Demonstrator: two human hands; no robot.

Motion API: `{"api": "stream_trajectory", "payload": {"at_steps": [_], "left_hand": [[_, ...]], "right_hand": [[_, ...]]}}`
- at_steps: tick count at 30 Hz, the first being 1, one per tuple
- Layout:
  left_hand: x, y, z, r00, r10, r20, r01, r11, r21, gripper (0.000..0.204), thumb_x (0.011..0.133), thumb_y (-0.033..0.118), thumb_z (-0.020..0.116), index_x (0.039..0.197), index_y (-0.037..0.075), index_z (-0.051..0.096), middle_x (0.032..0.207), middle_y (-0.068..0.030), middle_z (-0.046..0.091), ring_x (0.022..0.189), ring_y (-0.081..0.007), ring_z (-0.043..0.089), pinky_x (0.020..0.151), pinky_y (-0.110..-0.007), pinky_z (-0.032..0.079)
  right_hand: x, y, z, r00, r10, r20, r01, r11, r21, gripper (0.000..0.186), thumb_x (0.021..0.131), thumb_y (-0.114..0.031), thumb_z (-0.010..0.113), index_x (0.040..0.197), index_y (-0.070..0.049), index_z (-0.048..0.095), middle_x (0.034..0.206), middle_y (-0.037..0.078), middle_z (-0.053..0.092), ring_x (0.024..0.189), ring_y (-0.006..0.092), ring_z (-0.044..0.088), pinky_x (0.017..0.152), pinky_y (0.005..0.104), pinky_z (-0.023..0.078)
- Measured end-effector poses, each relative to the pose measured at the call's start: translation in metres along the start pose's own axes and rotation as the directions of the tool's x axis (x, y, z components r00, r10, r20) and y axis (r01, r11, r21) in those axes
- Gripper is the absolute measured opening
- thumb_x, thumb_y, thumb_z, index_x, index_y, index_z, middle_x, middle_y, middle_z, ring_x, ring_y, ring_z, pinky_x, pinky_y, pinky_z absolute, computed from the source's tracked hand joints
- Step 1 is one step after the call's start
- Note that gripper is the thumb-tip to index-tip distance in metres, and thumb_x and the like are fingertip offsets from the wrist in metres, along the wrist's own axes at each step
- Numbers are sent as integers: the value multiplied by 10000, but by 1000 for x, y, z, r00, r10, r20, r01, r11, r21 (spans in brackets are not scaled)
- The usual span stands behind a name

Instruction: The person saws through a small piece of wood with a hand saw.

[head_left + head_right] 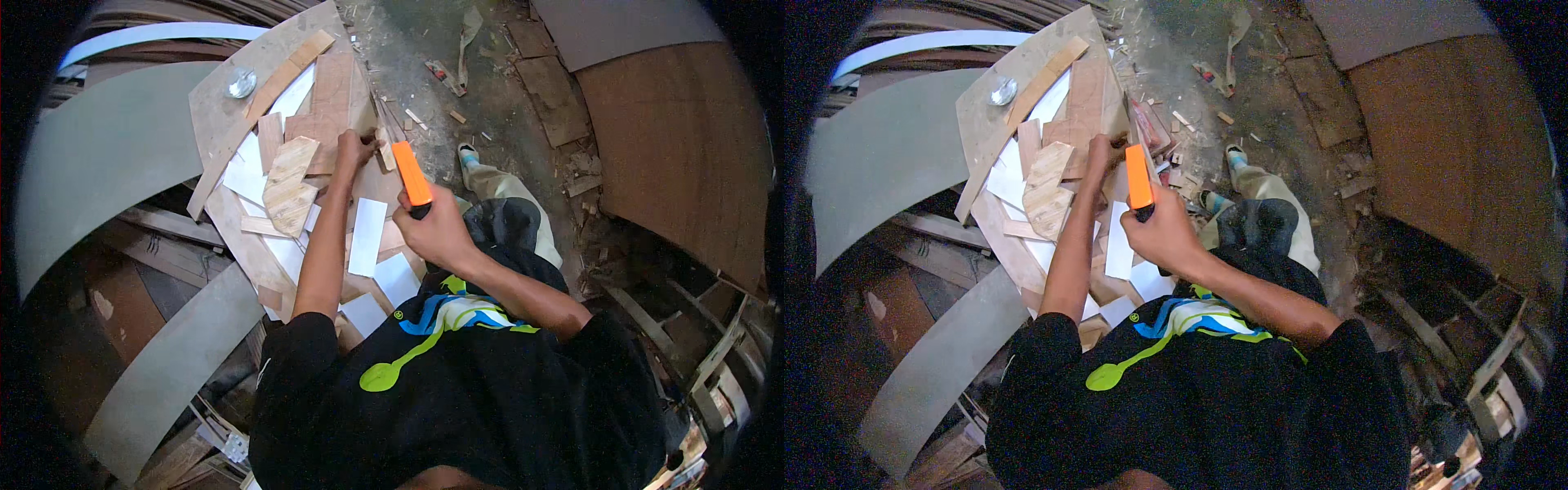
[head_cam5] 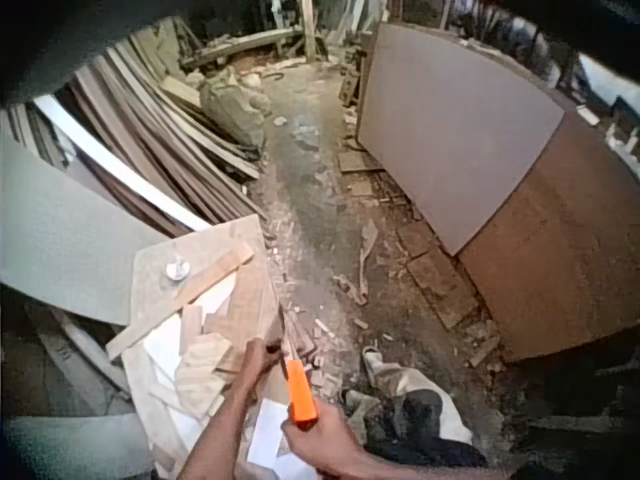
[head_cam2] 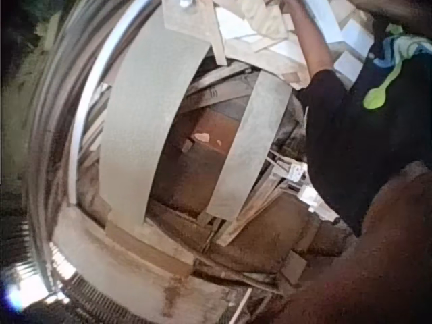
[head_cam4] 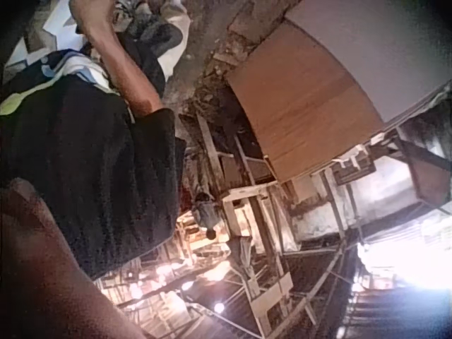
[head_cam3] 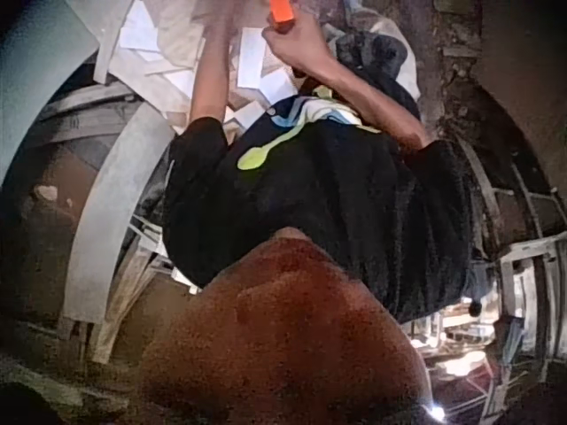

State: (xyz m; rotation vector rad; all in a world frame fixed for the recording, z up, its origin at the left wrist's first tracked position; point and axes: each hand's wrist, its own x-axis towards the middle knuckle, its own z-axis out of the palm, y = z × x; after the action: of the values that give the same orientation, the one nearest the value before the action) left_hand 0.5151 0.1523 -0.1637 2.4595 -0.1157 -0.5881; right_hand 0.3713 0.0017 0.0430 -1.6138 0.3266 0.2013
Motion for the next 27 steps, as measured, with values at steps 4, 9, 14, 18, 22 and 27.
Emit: {"api": "stream_trajectory", "payload": {"at_steps": [4,9,14,18,22,27], "left_hand": [[-7,-4,-1,999,-27,33,35,967,-252,447,631,260,766,946,-26,630,762,-151,655,658,-164,641,592,-290,490],[-10,-1,-2,998,-50,32,58,942,-330,447,646,219,758,994,-23,616,759,-117,661,629,-110,616,577,-264,484],[-11,6,-5,1000,1,31,10,941,-338,442,649,220,756,996,-17,619,721,-98,655,624,-107,614,567,-258,476],[-9,-2,-3,999,-11,35,25,910,-414,429,648,230,756,969,-23,627,728,-112,656,620,-112,614,576,-262,476],[-10,1,-6,999,6,47,8,957,-291,409,647,240,752,936,-26,637,746,-122,659,631,-122,621,597,-269,478],[-10,11,-9,995,9,99,14,974,-228,402,649,235,745,939,-22,639,761,-117,662,670,-134,630,613,-273,481]], "right_hand": [[6,-3,2,1000,-12,-29,12,1000,3,105,666,-48,575,712,12,503,615,87,520,579,162,507,558,299,416],[10,0,5,992,128,-8,-127,987,100,108,656,-48,576,662,-2,478,585,61,487,561,141,478,536,289,397],[21,-1,6,992,126,-10,-125,986,112,122,654,-50,567,639,-11,452,563,55,467,536,134,452,515,294,379],[28,-1,11,992,127,-5,-126,990,63,135,658,-57,555,607,-21,435,521,58,440,496,144,428,489,307,363],[31,5,11,993,116,13,-116,992,51,141,659,-63,553,598,-22,434,502,65,426,483,153,424,482,309,362],[39,15,12,994,109,-26,-109,994,8,135,653,-71,557,606,-8,447,517,81,455,496,169,463,497,316,383]]}}
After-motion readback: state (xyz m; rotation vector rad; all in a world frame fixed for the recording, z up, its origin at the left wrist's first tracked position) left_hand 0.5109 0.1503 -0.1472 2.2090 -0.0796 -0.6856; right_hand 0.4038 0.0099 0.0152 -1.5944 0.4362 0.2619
